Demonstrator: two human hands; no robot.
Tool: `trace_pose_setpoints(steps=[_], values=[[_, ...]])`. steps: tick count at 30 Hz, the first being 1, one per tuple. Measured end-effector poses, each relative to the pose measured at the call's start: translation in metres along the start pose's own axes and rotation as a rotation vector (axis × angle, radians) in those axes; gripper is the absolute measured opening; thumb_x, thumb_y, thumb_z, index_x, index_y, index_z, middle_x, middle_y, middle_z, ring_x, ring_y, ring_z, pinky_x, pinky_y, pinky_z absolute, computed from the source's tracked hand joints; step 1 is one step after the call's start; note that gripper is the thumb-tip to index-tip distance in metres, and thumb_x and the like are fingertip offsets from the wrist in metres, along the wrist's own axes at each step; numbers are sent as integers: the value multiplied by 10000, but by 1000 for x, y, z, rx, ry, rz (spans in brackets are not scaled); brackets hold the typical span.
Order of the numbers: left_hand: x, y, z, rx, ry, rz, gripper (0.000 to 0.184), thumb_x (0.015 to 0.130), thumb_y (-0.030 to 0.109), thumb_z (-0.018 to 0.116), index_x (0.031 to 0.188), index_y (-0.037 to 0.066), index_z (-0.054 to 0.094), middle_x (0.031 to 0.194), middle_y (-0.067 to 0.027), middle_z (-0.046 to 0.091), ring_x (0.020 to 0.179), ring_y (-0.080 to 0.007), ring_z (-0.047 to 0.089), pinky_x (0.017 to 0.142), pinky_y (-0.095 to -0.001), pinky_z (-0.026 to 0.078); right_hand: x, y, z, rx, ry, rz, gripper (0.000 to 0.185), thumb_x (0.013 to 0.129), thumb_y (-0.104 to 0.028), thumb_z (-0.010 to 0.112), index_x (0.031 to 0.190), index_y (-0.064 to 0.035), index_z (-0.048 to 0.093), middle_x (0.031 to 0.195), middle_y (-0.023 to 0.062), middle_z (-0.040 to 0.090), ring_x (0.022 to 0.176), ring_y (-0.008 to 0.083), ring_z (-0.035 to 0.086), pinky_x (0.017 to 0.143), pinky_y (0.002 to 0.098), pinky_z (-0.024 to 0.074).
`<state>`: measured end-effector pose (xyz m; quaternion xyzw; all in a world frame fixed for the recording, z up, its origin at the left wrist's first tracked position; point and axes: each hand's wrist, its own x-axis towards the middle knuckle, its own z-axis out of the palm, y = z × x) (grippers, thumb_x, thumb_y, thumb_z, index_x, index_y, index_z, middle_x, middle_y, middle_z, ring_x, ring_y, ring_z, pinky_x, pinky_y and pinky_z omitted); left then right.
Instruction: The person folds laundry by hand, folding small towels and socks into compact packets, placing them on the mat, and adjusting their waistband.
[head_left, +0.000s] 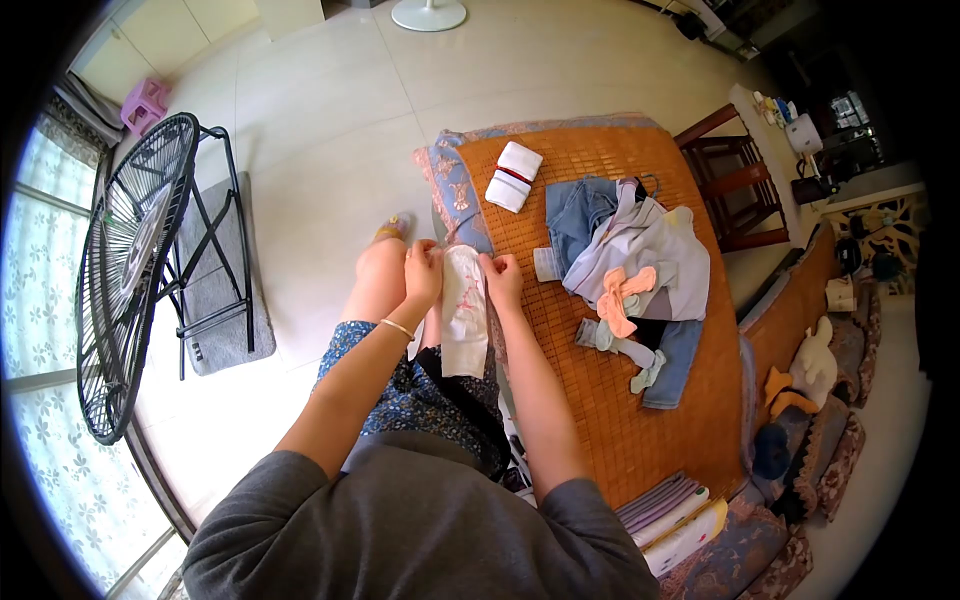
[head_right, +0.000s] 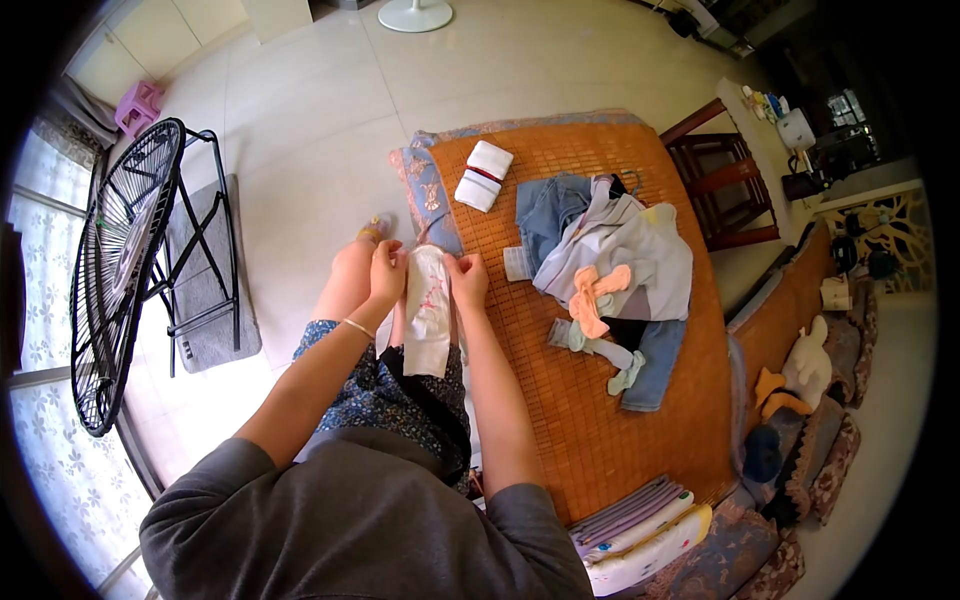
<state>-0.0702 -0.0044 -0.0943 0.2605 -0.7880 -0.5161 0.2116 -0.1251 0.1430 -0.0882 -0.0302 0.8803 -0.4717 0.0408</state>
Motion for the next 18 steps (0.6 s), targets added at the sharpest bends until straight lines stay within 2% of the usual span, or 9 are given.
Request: trace_pose_setpoints(steps=[2, 4, 6, 7, 8, 9, 11, 12, 18], values=[[2, 4, -6, -10, 44, 0, 167, 803, 71, 588, 964, 30, 571, 975, -179, 579, 918, -350, 540, 779, -417, 441, 3, -6, -11, 204, 89, 16, 246, 825, -224, 671, 827, 1, 572, 691, 56, 580, 610, 146, 526, 593, 280, 440], [-2, 31, -24, 203, 21, 230, 168, 795, 31, 559, 961, 51, 572, 987, -156, 584, 954, -333, 526, 799, -417, 424, 0, -16, -20, 209, 90, -40, 203, 843, -192, 645, 839, -1, 576, 710, 54, 587, 623, 141, 533, 604, 274, 444], [-8, 45, -26, 200, -63, 306, 183, 784, 28, 559, 965, 60, 571, 1004, -145, 584, 957, -329, 521, 803, -421, 415, -12, -36, -28, 271, 44, -131, 107, 885, -112, 568, 884, -7, 589, 789, 54, 619, 701, 127, 570, 649, 262, 456], [-12, 46, -23, 192, -146, 385, 199, 774, 26, 560, 968, 69, 569, 1022, -133, 583, 959, -324, 516, 807, -425, 406, -14, -36, -26, 308, -62, -99, 113, 892, -88, 534, 940, -8, 599, 859, 83, 646, 788, 154, 611, 690, 270, 469], [-16, 49, -21, 210, -218, 424, 266, 772, 43, 563, 1038, 63, 576, 1107, -119, 575, 1054, -319, 505, 873, -419, 401, -17, -37, -23, 209, -77, -187, 140, 896, -79, 509, 981, -8, 594, 913, 110, 646, 841, 194, 619, 727, 289, 472], [-19, 49, -18, 199, -210, 439, 266, 772, 43, 563, 1038, 63, 576, 1107, -119, 575, 1054, -319, 505, 873, -419, 401, -18, -34, -19, 107, -89, -277, 174, 899, -70, 483, 1022, -8, 589, 967, 137, 646, 895, 234, 626, 763, 307, 475], [-25, 45, -13, 322, -263, 585, 357, 783, 68, 561, 1139, 46, 560, 1191, -119, 553, 1171, -316, 461, 957, -412, 376, -24, -32, -10, 104, -58, -311, 243, 905, -65, 435, 1107, -10, 558, 1047, 179, 620, 979, 307, 603, 838, 349, 461], [-28, 36, -10, 319, -305, 541, 415, 808, 88, 546, 1217, 27, 522, 1255, -116, 521, 1243, -309, 412, 1018, -406, 338, -28, -33, -10, 116, -79, -276, 282, 907, -73, 416, 1161, -19, 527, 1102, 191, 597, 1038, 335, 573, 892, 370, 437], [-34, 19, -9, 306, -324, 503, 428, 848, 125, 530, 1262, 28, 492, 1296, -122, 492, 1250, -301, 403, 1030, -418, 316, -39, -24, -4, 155, -197, -249, 335, 934, -99, 401, 1252, -29, 480, 1241, 188, 530, 1166, 318, 504, 971, 365, 392]])
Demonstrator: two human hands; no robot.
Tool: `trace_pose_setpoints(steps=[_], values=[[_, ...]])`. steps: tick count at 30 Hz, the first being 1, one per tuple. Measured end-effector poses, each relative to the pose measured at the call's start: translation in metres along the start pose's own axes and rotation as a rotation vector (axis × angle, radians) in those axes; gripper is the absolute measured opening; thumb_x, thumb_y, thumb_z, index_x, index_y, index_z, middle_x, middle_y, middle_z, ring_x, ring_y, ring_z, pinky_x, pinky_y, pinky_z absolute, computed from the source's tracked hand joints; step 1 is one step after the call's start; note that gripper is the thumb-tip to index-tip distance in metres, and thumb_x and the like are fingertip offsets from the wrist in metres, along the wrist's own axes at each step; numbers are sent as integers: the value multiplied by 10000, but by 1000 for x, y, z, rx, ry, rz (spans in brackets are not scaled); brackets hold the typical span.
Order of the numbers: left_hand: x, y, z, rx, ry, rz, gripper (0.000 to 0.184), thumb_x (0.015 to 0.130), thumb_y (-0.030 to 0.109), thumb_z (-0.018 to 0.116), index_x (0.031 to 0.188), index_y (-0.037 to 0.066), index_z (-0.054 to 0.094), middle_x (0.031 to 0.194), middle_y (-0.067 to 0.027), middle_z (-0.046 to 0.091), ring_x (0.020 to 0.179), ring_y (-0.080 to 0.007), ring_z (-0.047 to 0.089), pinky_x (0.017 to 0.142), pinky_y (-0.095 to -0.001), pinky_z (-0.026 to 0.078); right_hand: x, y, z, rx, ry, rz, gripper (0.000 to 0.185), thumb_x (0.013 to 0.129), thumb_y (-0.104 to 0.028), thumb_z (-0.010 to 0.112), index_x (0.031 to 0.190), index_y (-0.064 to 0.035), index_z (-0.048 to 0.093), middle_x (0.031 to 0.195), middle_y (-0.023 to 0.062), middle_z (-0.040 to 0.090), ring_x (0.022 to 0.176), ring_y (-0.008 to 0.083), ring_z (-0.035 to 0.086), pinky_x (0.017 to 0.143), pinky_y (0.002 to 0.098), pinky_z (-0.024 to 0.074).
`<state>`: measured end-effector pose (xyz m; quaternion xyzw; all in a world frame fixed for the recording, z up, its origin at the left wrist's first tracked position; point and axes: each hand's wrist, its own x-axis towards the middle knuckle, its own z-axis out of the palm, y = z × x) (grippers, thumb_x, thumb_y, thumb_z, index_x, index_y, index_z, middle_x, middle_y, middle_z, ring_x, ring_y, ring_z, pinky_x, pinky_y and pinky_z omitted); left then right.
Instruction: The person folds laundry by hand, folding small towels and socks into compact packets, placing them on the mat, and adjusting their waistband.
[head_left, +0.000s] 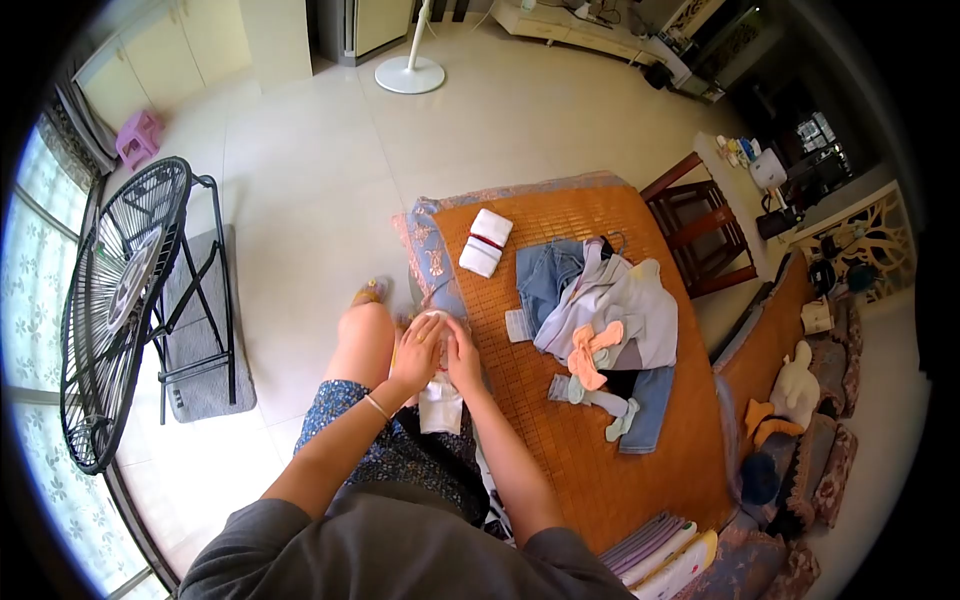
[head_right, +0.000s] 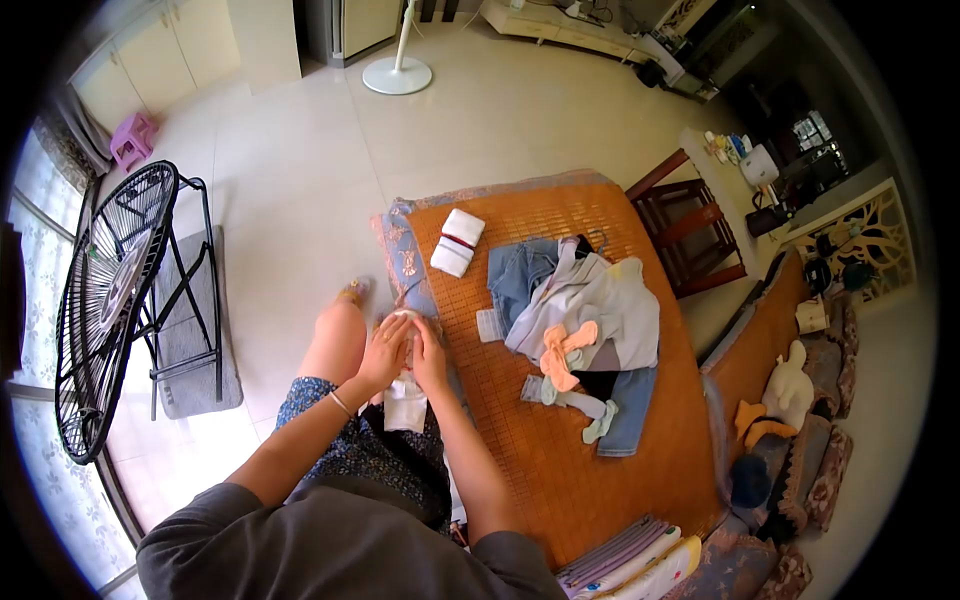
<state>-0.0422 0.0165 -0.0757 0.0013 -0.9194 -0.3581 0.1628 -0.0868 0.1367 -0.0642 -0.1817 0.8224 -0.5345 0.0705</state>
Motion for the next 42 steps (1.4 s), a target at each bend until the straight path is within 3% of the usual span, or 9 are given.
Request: trace_pose_setpoints(steps=[3, 7, 10, 16, 25, 29, 35, 38, 42], values=[[-2, 2, -4, 1, -15, 5, 447, 859, 158, 531, 1282, 25, 475, 1312, -119, 481, 1265, -292, 386, 1033, -421, 308, -3, 13, 3, -28, -26, -93, 363, 938, -105, 397, 1287, -19, 448, 1312, 180, 475, 1223, 307, 456, 1003, 354, 362], [-10, -5, -5, 63, -122, -13, 497, 878, 203, 487, 1336, 27, 409, 1399, -176, 364, 1332, -321, 283, 1077, -430, 234, -4, 27, 5, -69, -108, -222, 434, 976, -211, 345, 1360, -9, 357, 1424, 171, 336, 1335, 326, 285, 1093, 382, 218], [-10, -11, -3, -1, -122, 14, 512, 882, 210, 469, 1354, 29, 384, 1424, -214, 304, 1347, -350, 239, 1093, -435, 198, -5, 32, 5, -82, -154, -198, 477, 987, -270, 310, 1389, -13, 306, 1448, 190, 279, 1356, 341, 225, 1111, 393, 165], [-10, -7, -2, -40, -97, -21, 525, 883, 201, 465, 1357, -1, 361, 1434, -227, 276, 1348, -366, 225, 1097, -435, 187, -6, 39, 9, -31, -153, -82, 513, 980, -286, 322, 1411, -16, 251, 1466, 227, 200, 1354, 367, 213, 1104, 399, 181], [-13, -11, 3, -115, -78, -98, 602, 875, 200, 480, 1388, -34, 270, 1461, -227, 220, 1353, -392, 188, 1111, -449, 151, -4, 45, 12, -4, -201, 16, 532, 988, -312, 282, 1435, -35, 199, 1487, 194, 167, 1387, 318, 131, 1120, 385, 119], [-14, -7, 5, -95, -73, -77, 595, 878, 208, 478, 1390, -22, 278, 1465, -223, 211, 1353, -392, 188, 1109, -450, 153, -9, 61, 14, -5, -173, 12, 548, 976, -328, 317, 1426, -30, 220, 1471, 217, 194, 1371, 350, 167, 1108, 390, 163], [-18, -4, 7, -36, -42, -109, 576, 870, 262, 484, 1371, 13, 343, 1452, -216, 251, 1336, -371, 244, 1091, -434, 207, -6, 62, 10, 170, -167, 48, 596, 949, -406, 336, 1386, -4, 276, 1416, 188, 277, 1308, 301, 254, 1065, 364, 217], [-18, -9, 15, -20, -22, -95, 574, 868, 289, 489, 1386, 84, 351, 1457, -227, 230, 1339, -368, 240, 1089, -451, 204, -8, 59, 8, 259, -162, 187, 641, 923, -484, 347, 1346, -3, 349, 1354, 176, 361, 1241, 278, 337, 1022, 350, 273], [-23, -9, 16, 20, -47, -247, 562, 866, 337, 498, 1395, 212, 356, 1467, -232, 200, 1335, -401, 229, 1079, -520, 178, -27, 41, 0, 528, -126, 603, 720, 889, -589, 360, 1294, -1, 447, 1271, 160, 472, 1152, 249, 447, 965, 330, 347]])
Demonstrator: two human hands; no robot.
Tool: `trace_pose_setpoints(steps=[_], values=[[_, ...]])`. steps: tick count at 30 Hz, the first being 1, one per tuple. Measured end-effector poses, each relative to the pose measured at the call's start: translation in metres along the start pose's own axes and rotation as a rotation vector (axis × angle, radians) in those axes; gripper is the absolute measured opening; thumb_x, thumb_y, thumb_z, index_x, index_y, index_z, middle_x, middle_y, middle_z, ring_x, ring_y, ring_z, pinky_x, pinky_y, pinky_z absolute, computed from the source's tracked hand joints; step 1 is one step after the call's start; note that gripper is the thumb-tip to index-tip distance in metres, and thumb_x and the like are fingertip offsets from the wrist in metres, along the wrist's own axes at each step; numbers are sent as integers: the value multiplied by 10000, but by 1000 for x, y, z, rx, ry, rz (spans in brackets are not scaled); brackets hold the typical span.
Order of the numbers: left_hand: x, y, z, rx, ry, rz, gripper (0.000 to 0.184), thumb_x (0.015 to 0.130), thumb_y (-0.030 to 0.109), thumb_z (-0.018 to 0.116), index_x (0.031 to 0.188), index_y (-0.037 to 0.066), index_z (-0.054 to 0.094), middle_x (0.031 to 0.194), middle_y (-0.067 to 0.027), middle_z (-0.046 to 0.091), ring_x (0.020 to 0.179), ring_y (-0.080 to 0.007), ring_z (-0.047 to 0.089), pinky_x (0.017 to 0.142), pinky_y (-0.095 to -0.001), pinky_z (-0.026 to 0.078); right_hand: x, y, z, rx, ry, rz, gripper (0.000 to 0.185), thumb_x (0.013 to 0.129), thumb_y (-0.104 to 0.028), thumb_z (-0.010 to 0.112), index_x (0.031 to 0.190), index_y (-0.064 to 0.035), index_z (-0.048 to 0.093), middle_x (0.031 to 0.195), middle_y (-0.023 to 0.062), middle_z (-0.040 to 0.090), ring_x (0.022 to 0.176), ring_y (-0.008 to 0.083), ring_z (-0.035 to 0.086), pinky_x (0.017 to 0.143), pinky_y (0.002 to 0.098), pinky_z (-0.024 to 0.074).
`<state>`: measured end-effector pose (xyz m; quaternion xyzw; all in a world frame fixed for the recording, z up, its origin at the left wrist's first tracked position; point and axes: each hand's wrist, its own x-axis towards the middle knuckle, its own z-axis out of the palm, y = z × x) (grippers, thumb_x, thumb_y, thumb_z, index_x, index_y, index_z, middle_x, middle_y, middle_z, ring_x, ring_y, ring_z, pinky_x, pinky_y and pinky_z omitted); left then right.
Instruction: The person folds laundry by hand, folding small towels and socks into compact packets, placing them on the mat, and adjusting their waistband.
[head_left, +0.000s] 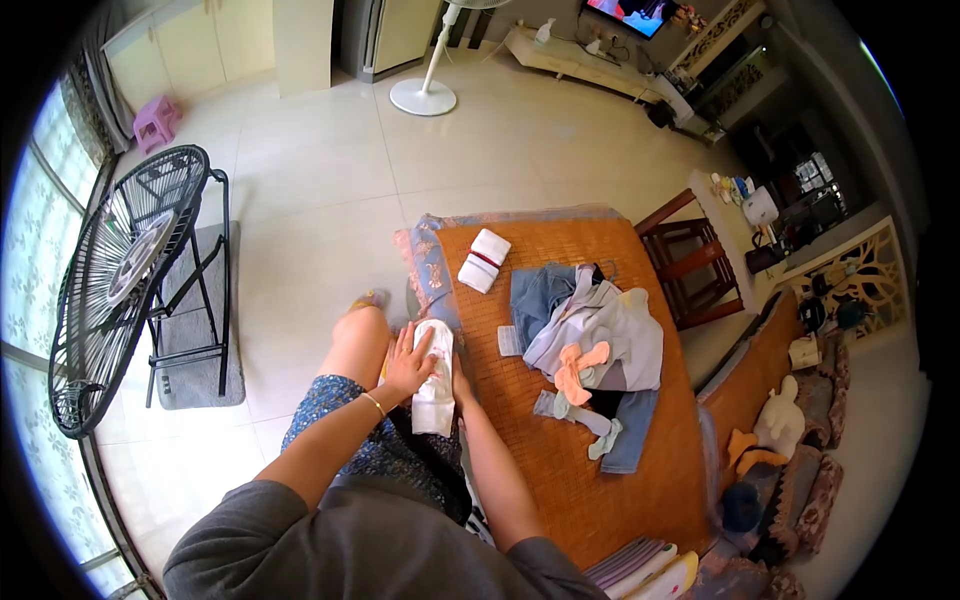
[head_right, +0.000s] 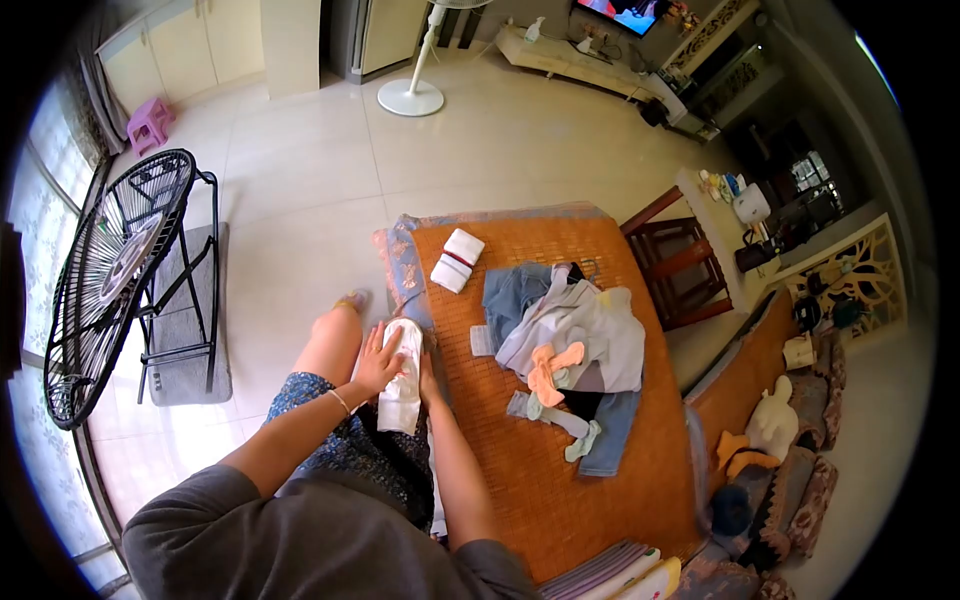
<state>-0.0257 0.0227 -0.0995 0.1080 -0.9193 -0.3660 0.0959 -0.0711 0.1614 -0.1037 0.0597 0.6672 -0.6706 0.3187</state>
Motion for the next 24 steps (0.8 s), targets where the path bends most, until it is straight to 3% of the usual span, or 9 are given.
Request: trace_pose_setpoints(steps=[4, 5, 6, 7, 9, 11, 13, 15, 24], values=[[5, -15, 19, -193, -75, -135, 588, 869, 382, 494, 1415, 250, 318, 1478, -212, 186, 1350, -401, 199, 1073, -556, 149, 1, 27, -15, -54, 82, 257, 681, 911, -592, 320, 1278, -49, 506, 1229, 132, 547, 1112, 212, 515, 943, 311, 392], [13, -71, 60, -15, 244, 538, 594, 881, 392, 473, 1427, 245, 291, 1480, -187, 207, 1367, -363, 188, 1071, -565, 135, 5, 48, -24, -191, 105, 303, 584, 959, -516, 269, 1302, -100, 492, 1249, 116, 538, 1139, 197, 501, 964, 307, 380], [14, -33, 19, -505, -52, -122, 552, 892, 323, 484, 1409, 207, 331, 1458, -172, 274, 1364, -352, 204, 1082, -522, 168, -6, 42, -24, -139, 129, 280, 527, 958, -480, 314, 1240, -93, 534, 1176, 118, 572, 1070, 199, 531, 926, 311, 406], [17, -15, -6, -622, -43, -163, 526, 890, 242, 499, 1392, 159, 363, 1431, -175, 326, 1362, -364, 199, 1085, -444, 212, -18, 27, -22, -88, 156, 255, 473, 958, -444, 360, 1178, -85, 576, 1102, 120, 606, 1002, 200, 561, 887, 315, 432], [13, -18, -15, -593, 63, -112, 471, 874, 169, 526, 1331, 105, 432, 1351, -178, 431, 1309, -352, 311, 1045, -385, 296, -9, 55, -49, 8, 269, 183, 350, 937, -348, 464, 1073, -51, 589, 965, 99, 625, 872, 174, 581, 807, 295, 461], [9, 4, -61, -447, -9, 5, 333, 903, 117, 513, 1226, 36, 510, 1216, -150, 546, 1188, -272, 470, 1010, -345, 345, -15, 43, -54, -356, 450, -427, 218, 914, -203, 532, 1038, -27, 568, 924, 79, 616, 830, 140, 585, 765, 257, 464], [0, 16, -78, -429, -7, 61, 212, 875, 69, 546, 1077, 20, 583, 1032, -116, 624, 994, -236, 581, 897, -336, 436, -50, -15, -32, -70, 296, -318, 165, 897, -112, 541, 1019, -6, 572, 914, 76, 618, 826, 118, 583, 752, 226, 455], [-7, 30, -93, -510, -293, 141, 196, 857, 54, 567, 1046, 15, 597, 1005, -105, 633, 950, -217, 597, 866, -327, 453, -70, -39, -19, -134, 239, -325, 163, 881, -44, 540, 1032, -5, 587, 921, 76, 619, 835, 116, 584, 757, 237, 455], [-19, 27, -81, -615, -370, 187, 247, 832, -12, 516, 1074, 6, 557, 949, -109, 632, 845, -198, 615, 773, -313, 488, -91, -61, 7, -690, -35, -634, 213, 856, -71, 571, 1061, -20, 598, 969, 123, 615, 863, 253, 588, 742, 317, 467]])
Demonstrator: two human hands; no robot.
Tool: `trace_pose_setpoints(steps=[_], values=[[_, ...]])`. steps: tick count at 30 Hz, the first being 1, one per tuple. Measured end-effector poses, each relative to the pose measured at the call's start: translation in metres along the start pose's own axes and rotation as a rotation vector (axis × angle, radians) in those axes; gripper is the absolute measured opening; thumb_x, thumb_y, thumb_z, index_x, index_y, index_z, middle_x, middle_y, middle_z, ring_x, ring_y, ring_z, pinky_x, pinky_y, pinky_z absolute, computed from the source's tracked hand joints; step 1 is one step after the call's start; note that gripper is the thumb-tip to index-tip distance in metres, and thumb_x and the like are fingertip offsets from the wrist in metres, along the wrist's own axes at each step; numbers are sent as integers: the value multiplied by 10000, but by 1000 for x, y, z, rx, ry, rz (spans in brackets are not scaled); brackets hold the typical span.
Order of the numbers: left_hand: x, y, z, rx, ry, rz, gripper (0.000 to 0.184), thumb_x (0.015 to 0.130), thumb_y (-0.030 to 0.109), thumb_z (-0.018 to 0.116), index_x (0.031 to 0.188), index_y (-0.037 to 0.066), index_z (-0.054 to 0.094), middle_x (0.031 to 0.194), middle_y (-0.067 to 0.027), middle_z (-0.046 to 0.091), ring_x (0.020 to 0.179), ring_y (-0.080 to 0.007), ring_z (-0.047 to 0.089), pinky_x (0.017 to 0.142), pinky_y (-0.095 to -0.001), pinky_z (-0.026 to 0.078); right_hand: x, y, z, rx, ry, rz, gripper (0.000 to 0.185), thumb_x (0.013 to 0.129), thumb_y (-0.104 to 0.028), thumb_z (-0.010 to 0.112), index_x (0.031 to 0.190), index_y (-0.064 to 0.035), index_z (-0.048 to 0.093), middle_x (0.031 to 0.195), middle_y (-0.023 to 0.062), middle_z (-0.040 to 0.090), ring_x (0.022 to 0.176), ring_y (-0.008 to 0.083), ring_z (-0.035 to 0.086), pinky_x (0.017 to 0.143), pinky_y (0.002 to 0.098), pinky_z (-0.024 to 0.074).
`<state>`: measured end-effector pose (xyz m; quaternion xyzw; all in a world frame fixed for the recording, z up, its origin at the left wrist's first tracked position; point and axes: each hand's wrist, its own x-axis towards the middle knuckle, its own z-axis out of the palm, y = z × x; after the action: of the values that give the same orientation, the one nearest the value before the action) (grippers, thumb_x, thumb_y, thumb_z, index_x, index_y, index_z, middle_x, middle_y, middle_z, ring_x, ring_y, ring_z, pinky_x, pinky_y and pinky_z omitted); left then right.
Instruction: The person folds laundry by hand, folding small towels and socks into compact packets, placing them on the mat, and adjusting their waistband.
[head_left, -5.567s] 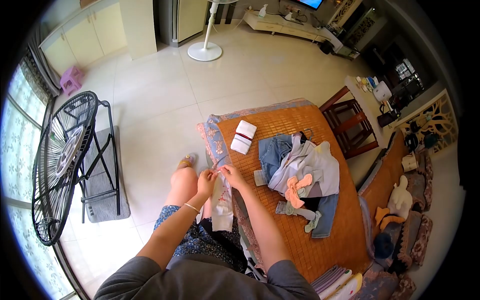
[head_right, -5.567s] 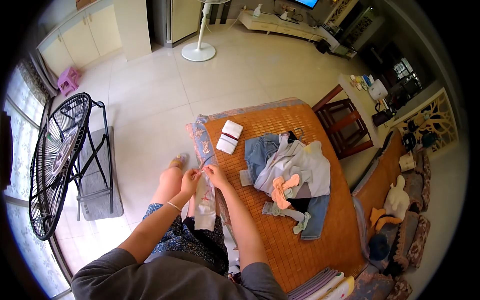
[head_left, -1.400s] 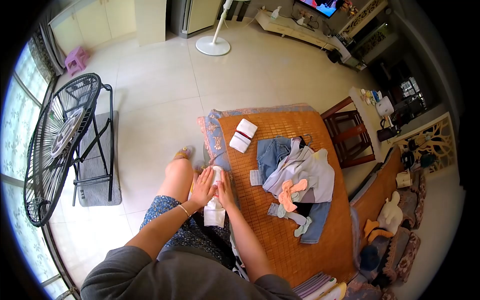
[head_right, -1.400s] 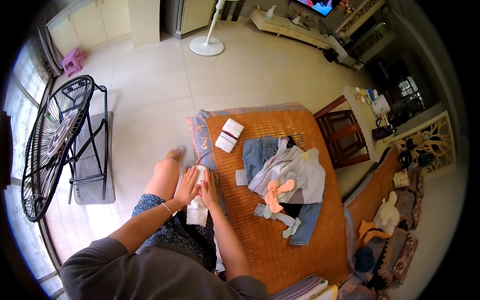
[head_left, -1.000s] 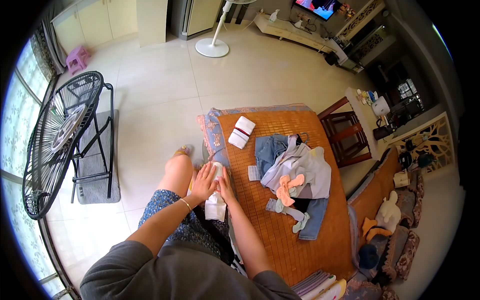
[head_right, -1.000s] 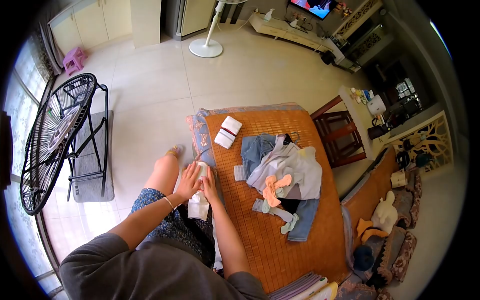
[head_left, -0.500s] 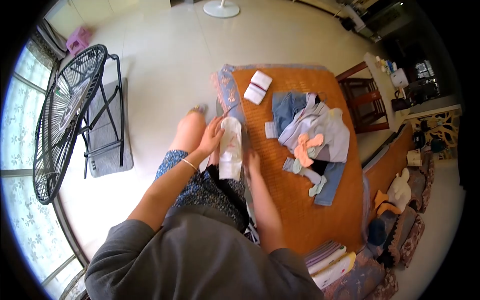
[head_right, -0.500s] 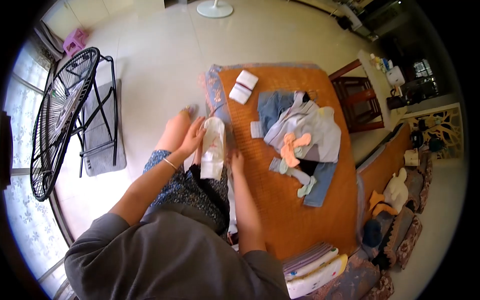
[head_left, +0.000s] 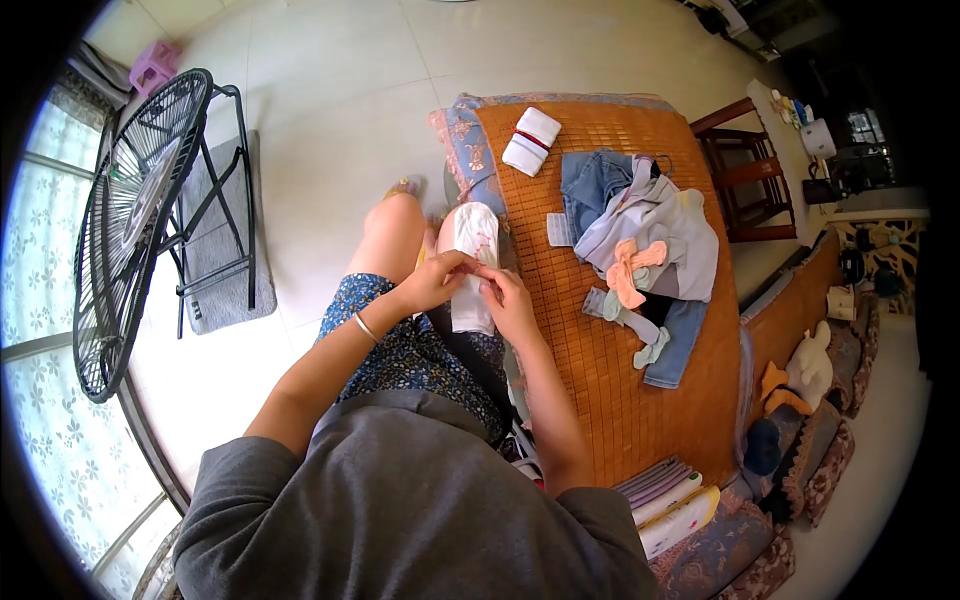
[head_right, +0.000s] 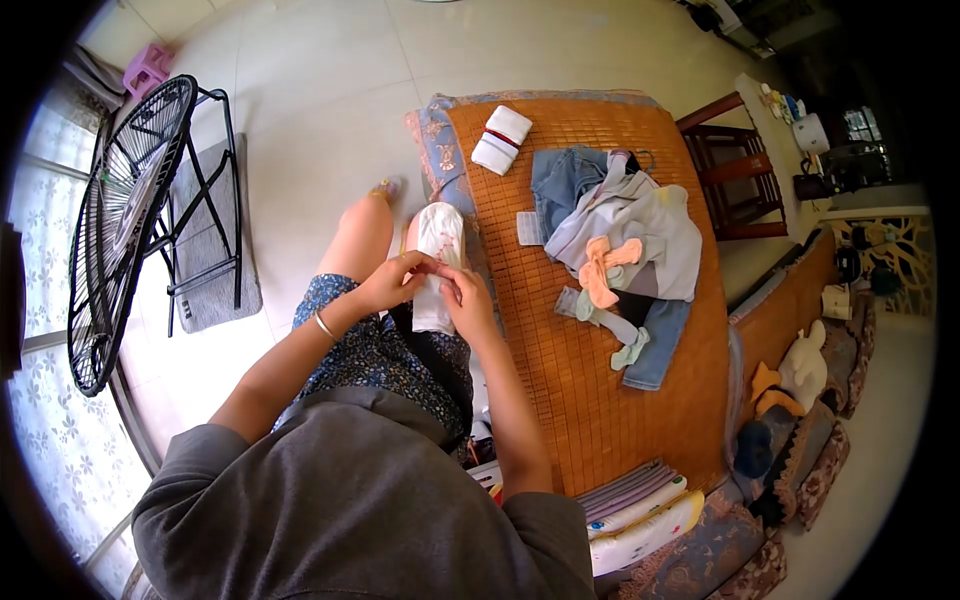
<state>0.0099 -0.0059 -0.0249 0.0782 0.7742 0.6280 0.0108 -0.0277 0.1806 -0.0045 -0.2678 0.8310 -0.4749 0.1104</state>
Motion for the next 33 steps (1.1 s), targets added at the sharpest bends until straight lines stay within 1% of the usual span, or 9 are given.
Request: trace_pose_setpoints(steps=[2, 4, 13, 16, 20, 25, 28, 31, 33], values=[[-3, 0, 1, -19, 19, 21, 248, 828, -16, 512, 1073, 5, 544, 951, -115, 626, 833, -197, 615, 765, -314, 490, -1, 8, 2, -62, -7, -60, 211, 857, -62, 570, 1059, -12, 597, 957, 117, 615, 835, 224, 602, 726, 299, 474], [-4, 16, -4, 3, 12, -183, 202, 822, -12, 520, 1023, 7, 528, 944, -114, 594, 854, -198, 609, 757, -319, 489, -2, 10, 2, 9, -22, 48, 167, 848, -53, 575, 1005, -1, 597, 901, 119, 614, 798, 225, 606, 699, 301, 476], [-1, 0, -6, 131, -7, 38, 163, 765, 91, 677, 847, 10, 561, 922, -117, 532, 816, -242, 571, 736, -325, 469, 4, 5, 0, -63, -29, 45, 85, 854, -91, 562, 899, -21, 572, 834, 127, 592, 773, 276, 582, 666, 349, 453], [0, 0, -5, 110, -24, -97, 175, 758, 92, 693, 830, -11, 572, 949, -105, 555, 874, -245, 568, 785, -325, 457, 6, 4, -1, -103, -22, 11, 81, 874, -81, 559, 894, -2, 558, 820, 105, 600, 721, 206, 592, 665, 294, 464], [0, -15, -4, 75, -29, -102, 139, 775, 81, 673, 832, -17, 591, 984, -110, 574, 944, -249, 560, 828, -327, 444, 4, 3, 0, 82, -5, 131, 83, 880, -91, 562, 895, -9, 557, 815, 92, 606, 717, 171, 585, 657, 287, 458], [0, -22, -3, 98, 3, -33, 112, 800, 71, 645, 862, -19, 618, 997, -113, 585, 971, -257, 558, 852, -327, 441, 8, 14, -2, 108, -64, 260, 111, 851, -97, 600, 918, -13, 569, 839, 126, 622, 722, 228, 612, 653, 309, 479], [-1, -13, -1, 77, 48, -69, 139, 786, 90, 662, 866, -21, 638, 940, -105, 580, 866, -241, 575, 779, -313, 467, 13, 12, -2, 79, -91, 230, 116, 849, -100, 604, 914, -5, 583, 867, 131, 626, 742, 233, 618, 654, 300, 478], [-2, -3, -6, 64, -8, -76, 161, 811, 103, 645, 927, -9, 656, 1009, -121, 577, 935, -262, 566, 828, -331, 450, 12, 9, -3, 120, -98, 157, 114, 852, -97, 593, 912, 0, 600, 817, 92, 604, 744, 168, 569, 670, 290, 447], [-3, -1, -3, 104, -3, -46, 168, 813, 109, 644, 936, -4, 659, 1003, -124, 576, 920, -266, 567, 816, -332, 454, 13, 11, -6, -8, -117, 104, 115, 844, -102, 598, 898, 0, 607, 805, 102, 587, 753, 201, 557, 679, 310, 440]])
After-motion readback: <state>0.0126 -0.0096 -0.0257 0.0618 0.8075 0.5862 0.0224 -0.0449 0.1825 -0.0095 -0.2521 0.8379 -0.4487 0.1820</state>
